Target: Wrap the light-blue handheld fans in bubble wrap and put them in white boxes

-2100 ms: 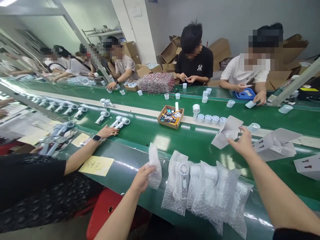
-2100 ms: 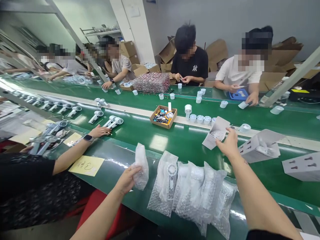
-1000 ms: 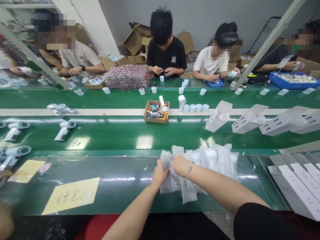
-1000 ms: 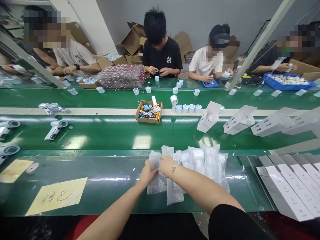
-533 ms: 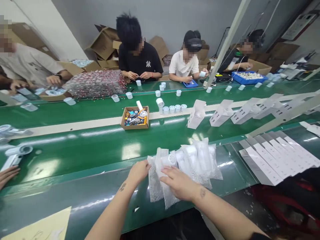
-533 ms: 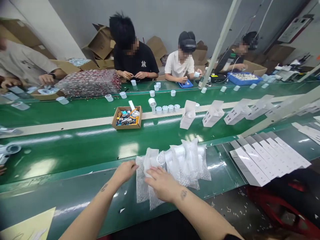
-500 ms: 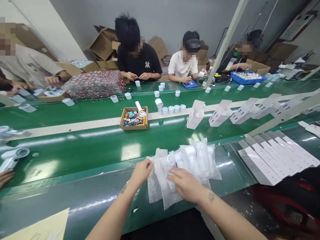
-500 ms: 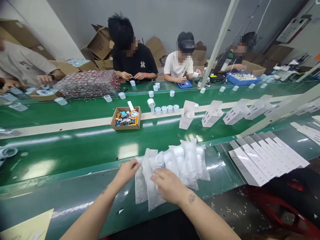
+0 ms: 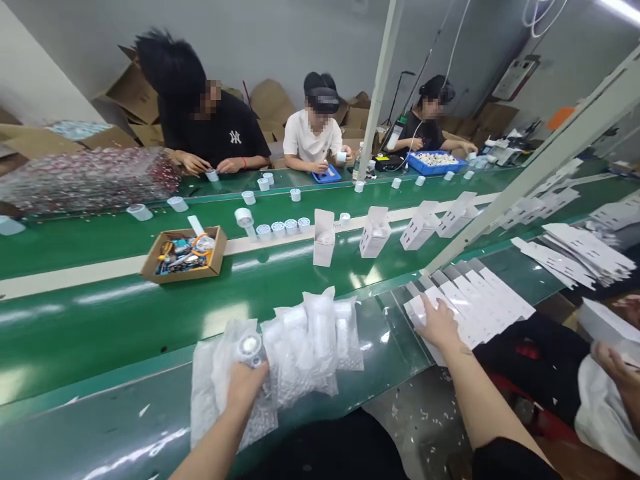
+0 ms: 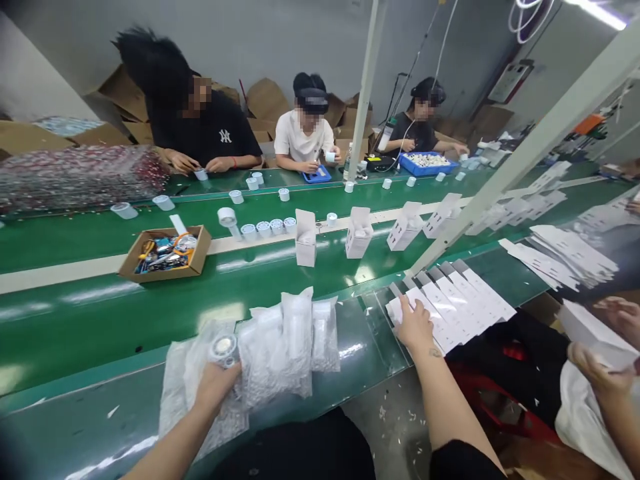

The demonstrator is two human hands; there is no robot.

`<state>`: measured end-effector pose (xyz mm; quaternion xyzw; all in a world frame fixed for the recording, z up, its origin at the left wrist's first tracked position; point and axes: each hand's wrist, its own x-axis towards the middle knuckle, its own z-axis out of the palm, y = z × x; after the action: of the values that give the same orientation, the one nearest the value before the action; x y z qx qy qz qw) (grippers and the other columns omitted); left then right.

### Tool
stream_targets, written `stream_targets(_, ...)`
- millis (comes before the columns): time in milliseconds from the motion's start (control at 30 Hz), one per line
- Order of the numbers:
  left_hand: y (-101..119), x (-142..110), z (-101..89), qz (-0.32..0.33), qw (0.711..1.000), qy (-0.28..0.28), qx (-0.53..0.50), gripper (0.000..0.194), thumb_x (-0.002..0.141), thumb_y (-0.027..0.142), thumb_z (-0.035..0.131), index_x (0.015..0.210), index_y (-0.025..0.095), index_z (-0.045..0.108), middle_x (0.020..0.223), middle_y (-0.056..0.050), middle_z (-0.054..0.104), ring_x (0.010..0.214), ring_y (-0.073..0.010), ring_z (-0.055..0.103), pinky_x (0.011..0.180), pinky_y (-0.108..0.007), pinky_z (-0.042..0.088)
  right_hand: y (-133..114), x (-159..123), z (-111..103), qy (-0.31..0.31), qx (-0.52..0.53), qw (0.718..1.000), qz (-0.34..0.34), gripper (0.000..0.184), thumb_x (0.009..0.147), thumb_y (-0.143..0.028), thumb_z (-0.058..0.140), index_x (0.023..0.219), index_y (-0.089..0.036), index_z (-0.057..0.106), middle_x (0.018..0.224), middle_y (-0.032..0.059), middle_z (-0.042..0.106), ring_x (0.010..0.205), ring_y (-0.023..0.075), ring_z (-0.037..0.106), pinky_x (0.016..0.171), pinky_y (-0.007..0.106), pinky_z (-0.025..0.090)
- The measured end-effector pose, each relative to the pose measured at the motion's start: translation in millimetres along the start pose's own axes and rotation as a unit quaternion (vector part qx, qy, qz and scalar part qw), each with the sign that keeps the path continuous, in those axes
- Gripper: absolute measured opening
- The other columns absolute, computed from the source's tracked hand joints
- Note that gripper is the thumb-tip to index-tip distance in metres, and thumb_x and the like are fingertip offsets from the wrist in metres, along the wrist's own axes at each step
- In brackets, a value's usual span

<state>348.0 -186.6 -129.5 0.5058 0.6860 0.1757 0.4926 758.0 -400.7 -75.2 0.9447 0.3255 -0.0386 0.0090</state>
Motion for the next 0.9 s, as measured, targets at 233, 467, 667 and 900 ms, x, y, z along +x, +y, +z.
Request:
stream_targets(233,24,-32,-5.2,-0.092,0.983,0.112,-0.113,0.020,0.061,0.029,0.065,0.076,0.019,0.060,0.069,-0.005,0.067,0.076,-0.0277,0.067,0.063,-0.034,0.054,-1,27,31,-0.069,-0.019,0.997,-0.021,0.079,0.068,-0.015,0.065,0.143,-0.026,0.040,0.133,0.0234,0.044,0.116,0.0429,0.052,0.083,0.057,0.044)
stream_targets(467,79,-73,-21.5,-0.016,0.950,0.073,-0.302,0.042,0.071,0.038,0.064,0.109,0.023,0.058,0.096,-0.002,0.071,0.094,-0.0242,0.067,0.078,-0.033,0.056,-3,15,-7,-0.078,0.043,0.992,-0.092,0.075,0.064,-0.023,0.065,0.136,-0.025,0.042,0.108,0.0162,0.055,0.102,0.0415,0.056,0.082,0.059,0.043)
stream_targets(667,140,-104,26.5,0.083,0.941,-0.235,-0.228,0.067,0.062,0.038,0.076,0.123,0.018,0.057,0.111,-0.010,0.069,0.105,-0.0335,0.062,0.089,-0.042,0.052,-45,-6,-28,-0.054,0.356,0.875,-0.323,0.061,0.073,-0.032,0.065,0.128,-0.026,0.037,0.124,0.0113,0.048,0.112,0.0304,0.054,0.096,0.049,0.046)
stream_targets(900,189,-124,81.7,0.510,0.781,-0.197,0.302,0.047,0.076,0.012,0.055,0.121,0.023,0.065,0.115,-0.016,0.062,0.108,-0.0365,0.055,0.097,-0.054,0.039,-47,-5,15,-0.007,0.423,0.845,-0.327,0.068,0.071,-0.030,0.072,0.123,-0.026,0.029,0.129,0.0141,0.046,0.118,0.0332,0.054,0.096,0.055,0.047)
